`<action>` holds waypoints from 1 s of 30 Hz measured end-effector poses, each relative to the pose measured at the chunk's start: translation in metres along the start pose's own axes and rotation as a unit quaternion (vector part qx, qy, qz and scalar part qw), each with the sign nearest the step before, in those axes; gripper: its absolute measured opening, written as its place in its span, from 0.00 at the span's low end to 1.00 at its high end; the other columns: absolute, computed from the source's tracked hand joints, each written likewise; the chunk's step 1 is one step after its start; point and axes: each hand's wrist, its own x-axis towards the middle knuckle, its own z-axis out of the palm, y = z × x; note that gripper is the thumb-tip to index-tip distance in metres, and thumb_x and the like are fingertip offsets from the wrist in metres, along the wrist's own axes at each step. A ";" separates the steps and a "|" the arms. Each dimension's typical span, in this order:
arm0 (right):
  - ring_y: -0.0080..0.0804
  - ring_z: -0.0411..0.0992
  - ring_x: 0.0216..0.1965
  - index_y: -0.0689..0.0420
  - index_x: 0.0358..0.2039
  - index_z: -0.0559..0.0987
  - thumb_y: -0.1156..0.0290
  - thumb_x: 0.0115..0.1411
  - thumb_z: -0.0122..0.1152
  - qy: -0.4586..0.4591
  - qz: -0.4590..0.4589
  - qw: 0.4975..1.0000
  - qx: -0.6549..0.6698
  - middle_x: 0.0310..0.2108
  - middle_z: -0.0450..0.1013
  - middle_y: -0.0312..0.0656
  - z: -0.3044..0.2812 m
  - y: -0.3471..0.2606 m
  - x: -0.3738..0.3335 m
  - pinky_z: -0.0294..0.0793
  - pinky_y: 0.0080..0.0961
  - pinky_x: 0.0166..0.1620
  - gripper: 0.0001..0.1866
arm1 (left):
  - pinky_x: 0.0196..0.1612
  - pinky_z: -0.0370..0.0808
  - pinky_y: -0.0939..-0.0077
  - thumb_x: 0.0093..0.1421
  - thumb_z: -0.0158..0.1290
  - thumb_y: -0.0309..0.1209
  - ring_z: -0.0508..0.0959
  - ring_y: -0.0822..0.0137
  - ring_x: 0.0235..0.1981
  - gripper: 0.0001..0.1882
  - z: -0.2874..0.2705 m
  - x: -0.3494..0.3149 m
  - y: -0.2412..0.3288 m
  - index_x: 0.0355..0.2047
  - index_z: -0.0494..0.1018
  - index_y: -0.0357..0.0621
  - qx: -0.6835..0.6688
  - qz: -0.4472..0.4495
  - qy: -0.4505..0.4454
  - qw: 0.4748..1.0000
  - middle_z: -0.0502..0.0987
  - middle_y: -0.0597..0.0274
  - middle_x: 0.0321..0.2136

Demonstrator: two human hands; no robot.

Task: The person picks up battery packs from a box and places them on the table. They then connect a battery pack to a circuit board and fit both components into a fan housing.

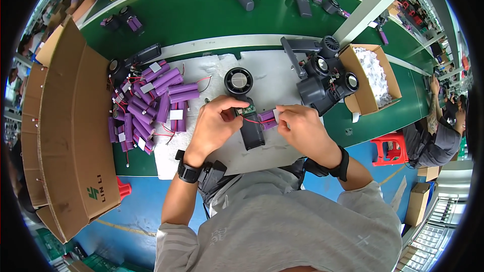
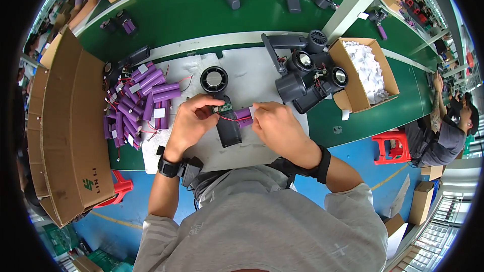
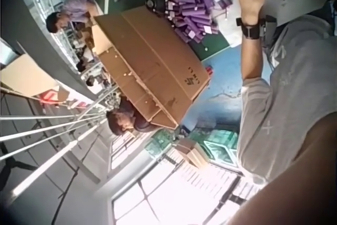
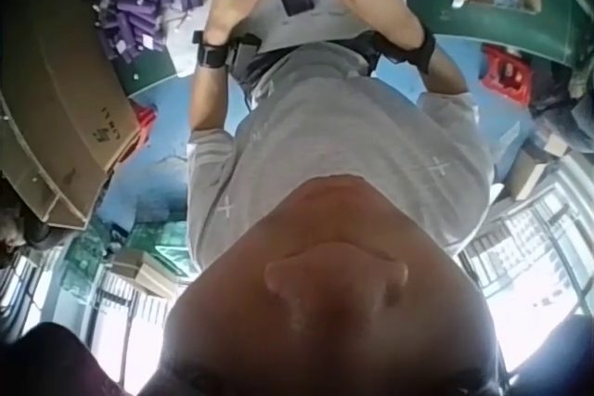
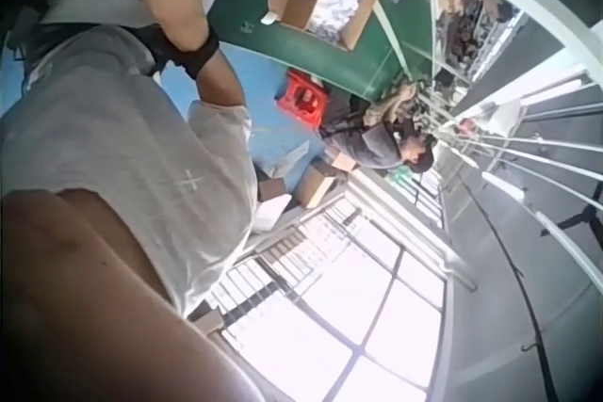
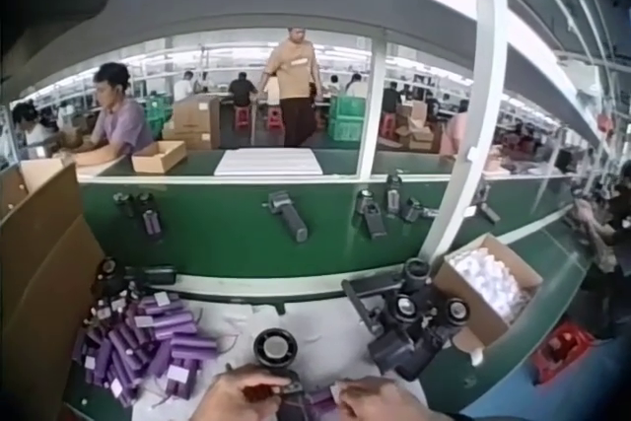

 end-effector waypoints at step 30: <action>0.47 0.76 0.37 0.64 0.26 0.79 0.78 0.51 0.62 -0.038 -0.044 0.995 0.082 0.42 0.77 0.50 -0.011 0.015 0.002 0.76 0.35 0.41 0.03 | 0.34 0.73 0.81 0.50 0.57 0.18 0.75 0.74 0.27 0.18 -0.004 0.000 0.000 0.42 0.79 0.44 0.020 -0.006 -0.038 0.999 0.78 0.62 0.33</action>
